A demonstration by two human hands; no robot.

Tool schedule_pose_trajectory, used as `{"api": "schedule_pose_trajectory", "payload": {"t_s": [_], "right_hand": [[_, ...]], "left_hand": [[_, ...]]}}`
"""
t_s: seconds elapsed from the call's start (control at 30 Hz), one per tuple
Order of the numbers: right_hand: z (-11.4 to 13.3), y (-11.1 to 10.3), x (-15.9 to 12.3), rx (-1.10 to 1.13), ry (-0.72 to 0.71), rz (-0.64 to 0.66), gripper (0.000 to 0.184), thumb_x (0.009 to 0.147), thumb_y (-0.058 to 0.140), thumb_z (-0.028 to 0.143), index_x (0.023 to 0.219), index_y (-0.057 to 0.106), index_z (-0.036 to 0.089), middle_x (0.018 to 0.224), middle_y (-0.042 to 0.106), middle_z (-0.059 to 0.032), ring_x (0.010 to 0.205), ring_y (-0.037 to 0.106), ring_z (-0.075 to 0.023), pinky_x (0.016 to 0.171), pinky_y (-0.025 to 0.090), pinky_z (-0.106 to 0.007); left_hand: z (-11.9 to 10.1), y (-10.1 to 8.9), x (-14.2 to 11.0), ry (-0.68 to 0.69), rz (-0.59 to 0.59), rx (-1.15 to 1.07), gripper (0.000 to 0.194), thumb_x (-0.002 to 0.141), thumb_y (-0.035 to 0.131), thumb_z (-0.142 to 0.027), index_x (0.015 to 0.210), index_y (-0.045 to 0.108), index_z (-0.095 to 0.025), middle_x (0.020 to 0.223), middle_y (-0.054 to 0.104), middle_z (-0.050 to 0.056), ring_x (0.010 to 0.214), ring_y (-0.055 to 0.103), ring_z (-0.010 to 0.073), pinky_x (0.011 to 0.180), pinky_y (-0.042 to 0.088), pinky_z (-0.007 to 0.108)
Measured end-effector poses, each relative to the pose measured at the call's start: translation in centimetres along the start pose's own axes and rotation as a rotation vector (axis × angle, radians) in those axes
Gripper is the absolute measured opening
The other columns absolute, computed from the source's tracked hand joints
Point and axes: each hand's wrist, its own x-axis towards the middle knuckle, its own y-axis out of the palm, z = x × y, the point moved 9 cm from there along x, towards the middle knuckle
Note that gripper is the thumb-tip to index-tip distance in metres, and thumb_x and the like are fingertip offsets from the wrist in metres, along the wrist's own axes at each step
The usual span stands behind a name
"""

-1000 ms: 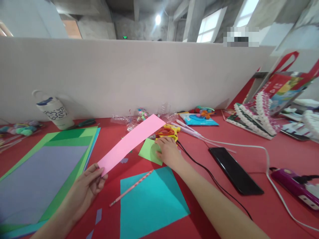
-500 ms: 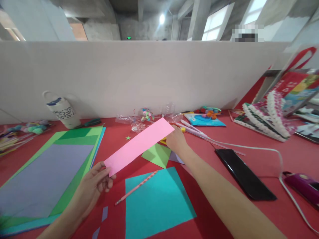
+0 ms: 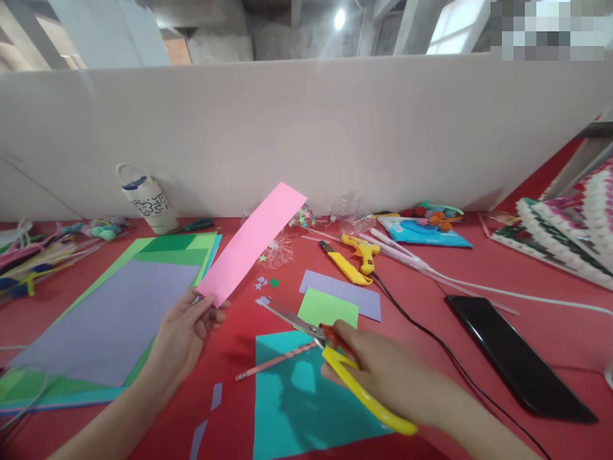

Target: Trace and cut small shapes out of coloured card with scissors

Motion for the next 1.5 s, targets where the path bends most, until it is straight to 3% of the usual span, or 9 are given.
{"api": "schedule_pose_trajectory", "payload": {"t_s": [0.13, 0.27, 0.47, 0.6, 0.77, 0.9, 1.2, 1.37, 1.5], "right_hand": [[2.3, 3.8, -0.4, 0.382, 0.121, 0.305, 0.030, 0.086, 0.050, 0.054, 0.080, 0.051, 0.025, 0.062, 0.050, 0.0031, 0.052, 0.045, -0.0136, 0.046, 0.037, -0.022], [4.2, 5.3, -0.9, 0.612, 0.208, 0.450, 0.044, 0.082, 0.046, 0.066, 0.078, 0.042, 0.022, 0.066, 0.036, 0.0049, 0.054, 0.037, -0.0110, 0.050, 0.034, -0.023], [4.8, 5.1, -1.3, 0.668, 0.183, 0.418, 0.054, 0.079, 0.039, 0.076, 0.076, 0.037, 0.023, 0.058, 0.028, 0.0085, 0.045, 0.029, -0.0076, 0.043, 0.021, -0.022], [4.7, 5.3, -1.4, 0.667, 0.188, 0.418, 0.058, 0.076, 0.037, 0.080, 0.075, 0.036, 0.022, 0.057, 0.024, 0.0090, 0.044, 0.030, -0.0070, 0.042, 0.018, -0.021], [4.6, 6.1, -1.4, 0.700, 0.208, 0.367, 0.060, 0.075, 0.037, 0.081, 0.076, 0.039, 0.022, 0.060, 0.028, 0.0084, 0.044, 0.030, -0.0068, 0.043, 0.021, -0.023], [4.8, 6.1, -1.6, 0.682, 0.218, 0.319, 0.058, 0.077, 0.037, 0.080, 0.075, 0.040, 0.022, 0.056, 0.030, 0.0085, 0.046, 0.033, -0.0091, 0.047, 0.025, -0.025], [4.2, 6.0, -2.3, 0.670, 0.289, 0.314, 0.048, 0.081, 0.044, 0.069, 0.082, 0.048, 0.022, 0.063, 0.041, 0.0041, 0.053, 0.040, -0.0121, 0.049, 0.032, -0.024], [4.2, 6.0, -2.5, 0.752, 0.279, 0.284, 0.053, 0.078, 0.046, 0.073, 0.086, 0.051, 0.022, 0.071, 0.046, 0.0018, 0.058, 0.044, -0.0133, 0.055, 0.039, -0.025], [2.9, 7.0, -3.0, 0.754, 0.341, 0.285, 0.057, 0.074, 0.048, 0.076, 0.091, 0.053, 0.022, 0.076, 0.052, -0.0003, 0.057, 0.044, -0.0125, 0.053, 0.039, -0.024]], "left_hand": [[-0.7, 1.0, -0.5, 0.016, 0.035, 0.013, 0.020, 0.073, 0.069, -0.026, 0.081, 0.054, -0.017, 0.064, 0.067, -0.002, 0.049, 0.058, 0.0077, 0.047, 0.044, 0.017], [-1.3, 2.3, -1.4, 0.023, 0.093, 0.063, 0.018, 0.076, 0.066, -0.029, 0.081, 0.054, -0.017, 0.062, 0.065, -0.002, 0.049, 0.058, 0.0095, 0.048, 0.046, 0.020], [-2.4, 3.7, -1.0, 0.071, 0.078, 0.033, 0.017, 0.075, 0.066, -0.027, 0.083, 0.054, -0.017, 0.063, 0.065, -0.002, 0.050, 0.059, 0.0093, 0.048, 0.046, 0.019], [-2.4, 4.8, -1.0, 0.062, 0.126, 0.060, 0.014, 0.077, 0.064, -0.026, 0.082, 0.054, -0.017, 0.061, 0.064, -0.002, 0.047, 0.058, 0.0091, 0.048, 0.046, 0.019], [-0.2, 6.5, -2.2, -0.024, 0.215, 0.087, 0.014, 0.079, 0.061, -0.028, 0.078, 0.052, -0.018, 0.057, 0.063, -0.002, 0.042, 0.058, 0.0102, 0.042, 0.044, 0.019], [0.7, 6.8, -2.8, -0.054, 0.217, 0.060, 0.013, 0.081, 0.060, -0.027, 0.079, 0.052, -0.018, 0.058, 0.064, -0.001, 0.045, 0.059, 0.0101, 0.045, 0.045, 0.019], [0.4, 6.7, -2.9, -0.058, 0.220, 0.057, 0.011, 0.082, 0.059, -0.025, 0.078, 0.053, -0.018, 0.053, 0.061, -0.004, 0.045, 0.059, 0.0099, 0.046, 0.047, 0.019], [0.4, 6.7, -3.3, -0.059, 0.223, 0.048, 0.010, 0.084, 0.058, -0.026, 0.080, 0.053, -0.018, 0.056, 0.064, -0.002, 0.050, 0.062, 0.0106, 0.051, 0.049, 0.019], [0.4, 6.9, -3.3, -0.063, 0.233, 0.036, 0.013, 0.083, 0.060, -0.027, 0.079, 0.052, -0.018, 0.055, 0.064, -0.001, 0.051, 0.063, 0.0117, 0.052, 0.049, 0.020]]}}
